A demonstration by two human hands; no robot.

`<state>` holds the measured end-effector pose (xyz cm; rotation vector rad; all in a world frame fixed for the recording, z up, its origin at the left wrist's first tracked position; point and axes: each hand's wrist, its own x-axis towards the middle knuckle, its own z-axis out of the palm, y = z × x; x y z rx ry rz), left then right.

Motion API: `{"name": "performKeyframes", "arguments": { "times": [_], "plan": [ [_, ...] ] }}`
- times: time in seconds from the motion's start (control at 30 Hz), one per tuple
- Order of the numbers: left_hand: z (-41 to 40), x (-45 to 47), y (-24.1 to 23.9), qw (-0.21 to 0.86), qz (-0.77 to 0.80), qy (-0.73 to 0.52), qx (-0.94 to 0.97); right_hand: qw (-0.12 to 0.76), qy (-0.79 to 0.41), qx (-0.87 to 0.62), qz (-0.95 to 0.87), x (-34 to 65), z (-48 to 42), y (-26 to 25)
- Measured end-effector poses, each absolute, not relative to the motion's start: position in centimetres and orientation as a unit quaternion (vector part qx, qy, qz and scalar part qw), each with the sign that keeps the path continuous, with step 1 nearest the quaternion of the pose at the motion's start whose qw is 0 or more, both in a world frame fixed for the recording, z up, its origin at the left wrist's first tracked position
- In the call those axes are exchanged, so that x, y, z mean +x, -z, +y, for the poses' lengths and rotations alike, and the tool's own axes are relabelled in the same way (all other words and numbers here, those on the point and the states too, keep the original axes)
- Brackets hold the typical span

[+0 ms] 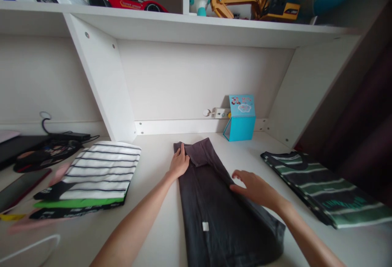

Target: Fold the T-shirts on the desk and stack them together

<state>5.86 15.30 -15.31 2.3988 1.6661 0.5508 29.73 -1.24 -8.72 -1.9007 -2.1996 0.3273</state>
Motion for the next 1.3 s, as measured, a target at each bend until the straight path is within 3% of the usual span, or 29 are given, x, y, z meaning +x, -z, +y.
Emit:
{"name": "performKeyframes", "arguments": {
  "times": [0.13, 0.37, 0.53, 0.6, 0.7, 0.77, 0.97, 1.13, 1.3],
  "plan": [
    [15.0, 5.8, 15.0, 0.076, 0.545, -0.169, 0.817, 0.085, -0.170, -0.690, -0.699, 33.3, -6.1, 10.8],
    [15.0, 5.8, 14.9, 0.062, 0.552, -0.126, 0.822, 0.133, -0.097, -0.673, -0.721, 30.1, -9.8, 10.7],
    [15.1, 5.8, 15.1, 0.056, 0.551, -0.126, 0.823, 0.057, -0.261, -0.562, -0.783, 28.5, -11.3, 8.3],
    [15.2, 5.8, 15.1, 0.052, 0.545, -0.129, 0.827, 0.099, -0.289, -0.552, -0.776, 28.9, -9.9, 7.4],
    [15.2, 5.7, 15.0, 0.051, 0.546, -0.123, 0.827, 0.195, -0.181, -0.567, -0.779, 29.1, -6.4, 8.0],
    [15.1, 5.7, 15.0, 0.052, 0.551, -0.115, 0.825, 0.179, -0.131, -0.550, -0.805, 28.8, -4.6, 9.8],
    [14.9, 5.7, 14.9, 0.046, 0.540, -0.106, 0.834, 0.060, -0.176, -0.538, -0.822, 28.8, -4.7, 12.3],
    [14.4, 5.8, 14.6, 0.047, 0.528, -0.097, 0.842, 0.076, -0.149, -0.544, -0.822, 28.9, 2.0, 9.4],
    [14.2, 5.7, 14.4, 0.049, 0.532, -0.096, 0.840, 0.069, -0.064, -0.615, -0.783, 25.8, 13.2, 11.8]
  ]
}}
